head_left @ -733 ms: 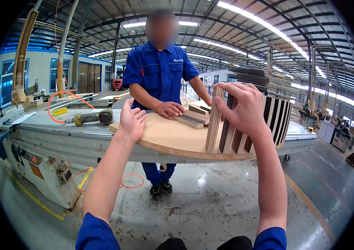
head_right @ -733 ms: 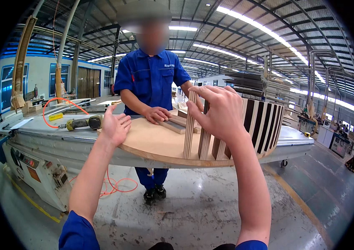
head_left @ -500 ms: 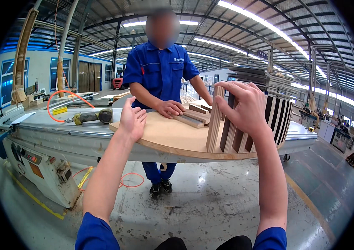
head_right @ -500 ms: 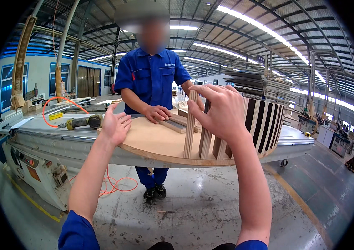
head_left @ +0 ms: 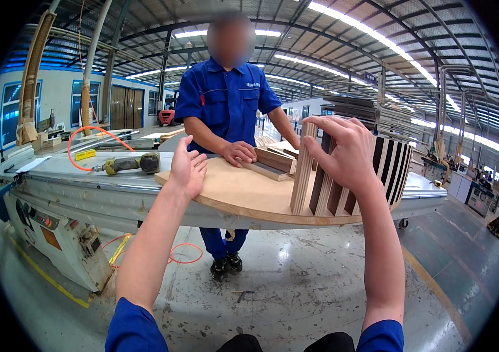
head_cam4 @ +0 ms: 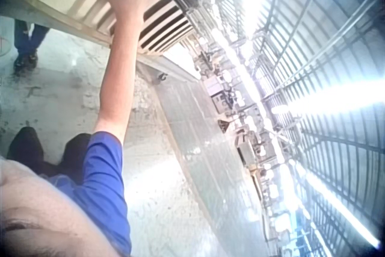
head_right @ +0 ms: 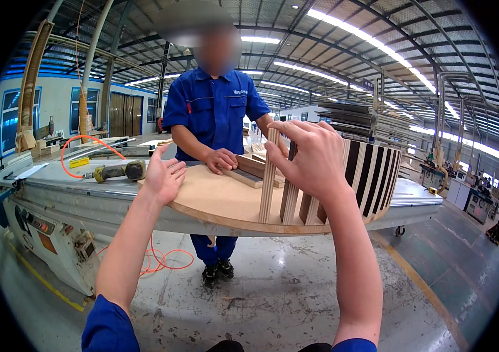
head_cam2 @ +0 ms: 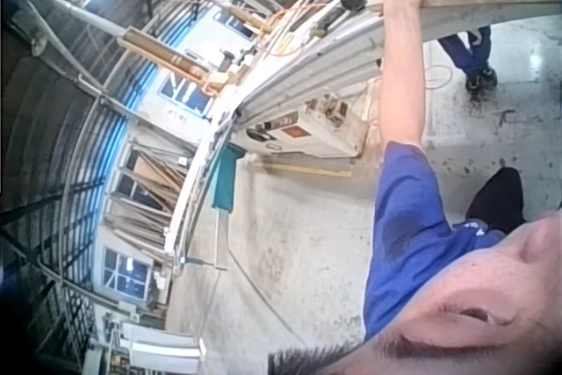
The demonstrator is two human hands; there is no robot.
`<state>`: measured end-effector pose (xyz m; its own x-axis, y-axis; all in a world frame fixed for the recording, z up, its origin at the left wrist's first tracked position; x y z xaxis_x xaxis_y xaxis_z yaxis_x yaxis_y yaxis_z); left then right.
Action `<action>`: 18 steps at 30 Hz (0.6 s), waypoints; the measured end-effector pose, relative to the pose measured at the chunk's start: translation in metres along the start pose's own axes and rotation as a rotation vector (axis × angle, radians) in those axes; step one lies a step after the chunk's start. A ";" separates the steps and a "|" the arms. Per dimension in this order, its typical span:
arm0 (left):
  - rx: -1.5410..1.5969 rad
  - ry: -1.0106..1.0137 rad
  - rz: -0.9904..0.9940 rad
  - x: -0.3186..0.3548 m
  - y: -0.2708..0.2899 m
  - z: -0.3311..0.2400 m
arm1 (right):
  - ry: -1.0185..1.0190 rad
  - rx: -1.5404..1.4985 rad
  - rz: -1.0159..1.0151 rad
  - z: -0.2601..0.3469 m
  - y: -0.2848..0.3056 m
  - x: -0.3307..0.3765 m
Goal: The person assembles a wooden furniture frame by attaching vertical slats to a curved base. They position each slat by hand and secure it using a pneumatic nail gun. A coworker assists by holding the base and handing over slats.
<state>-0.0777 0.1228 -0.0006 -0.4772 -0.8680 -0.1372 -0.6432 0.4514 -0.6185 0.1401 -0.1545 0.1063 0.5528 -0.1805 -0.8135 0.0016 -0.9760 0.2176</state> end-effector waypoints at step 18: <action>0.070 -0.018 -0.040 -0.004 0.005 -0.001 | 0.014 0.040 0.000 0.000 0.001 0.001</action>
<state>-0.0799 0.1284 -0.0027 -0.4404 -0.8890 -0.1250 -0.6180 0.4012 -0.6761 0.1411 -0.1555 0.1054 0.5648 -0.1786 -0.8057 -0.0312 -0.9802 0.1955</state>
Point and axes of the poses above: each hand's wrist, its own x-axis away from the middle knuckle, its own y-axis out of the back of the hand, z = x × y, the point moved 4 cm from there along -x, towards the middle knuckle, and after that the axes turned 13 degrees about y, right-handed, at the moved point
